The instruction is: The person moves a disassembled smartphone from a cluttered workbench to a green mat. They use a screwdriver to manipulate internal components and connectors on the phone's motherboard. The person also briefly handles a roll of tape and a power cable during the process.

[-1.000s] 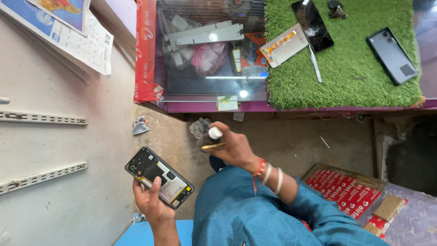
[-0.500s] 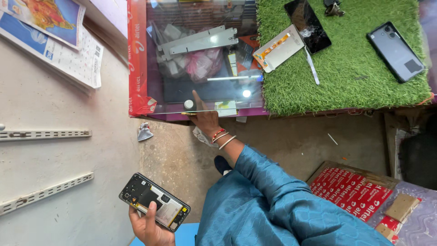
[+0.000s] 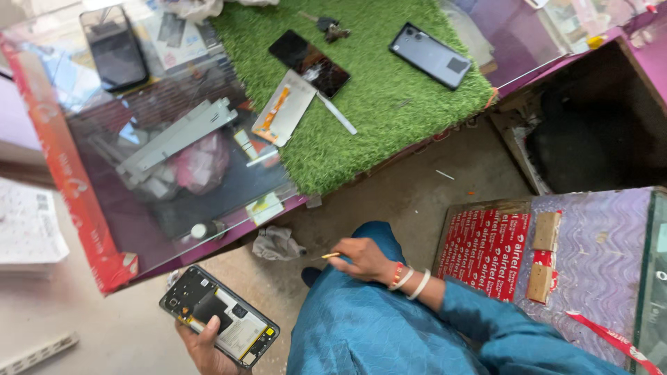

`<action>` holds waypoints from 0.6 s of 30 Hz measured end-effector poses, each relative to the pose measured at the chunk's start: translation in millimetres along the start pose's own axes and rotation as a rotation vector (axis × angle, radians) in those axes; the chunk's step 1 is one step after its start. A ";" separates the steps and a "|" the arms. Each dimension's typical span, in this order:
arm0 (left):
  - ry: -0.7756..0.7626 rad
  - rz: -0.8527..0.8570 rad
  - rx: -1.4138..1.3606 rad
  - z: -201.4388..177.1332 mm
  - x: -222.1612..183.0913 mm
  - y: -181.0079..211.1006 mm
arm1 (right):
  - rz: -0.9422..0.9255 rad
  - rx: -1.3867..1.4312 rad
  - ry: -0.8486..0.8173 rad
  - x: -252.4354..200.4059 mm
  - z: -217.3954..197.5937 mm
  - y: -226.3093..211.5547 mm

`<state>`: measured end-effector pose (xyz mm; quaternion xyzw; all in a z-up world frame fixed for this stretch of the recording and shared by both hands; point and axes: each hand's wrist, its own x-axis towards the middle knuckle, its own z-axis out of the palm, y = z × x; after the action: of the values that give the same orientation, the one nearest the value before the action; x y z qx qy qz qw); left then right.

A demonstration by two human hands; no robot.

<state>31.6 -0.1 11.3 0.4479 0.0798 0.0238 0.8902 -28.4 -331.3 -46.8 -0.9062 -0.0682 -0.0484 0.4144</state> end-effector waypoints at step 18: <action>-0.554 -0.667 -0.414 433.3 55.0 -202.5 | 0.063 -0.541 0.499 127.9 -394.5 140.1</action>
<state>150.8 -458.8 96.3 0.2009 -0.0274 -0.3680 0.9075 108.4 -710.2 124.4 -0.9450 0.0783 -0.2715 0.1650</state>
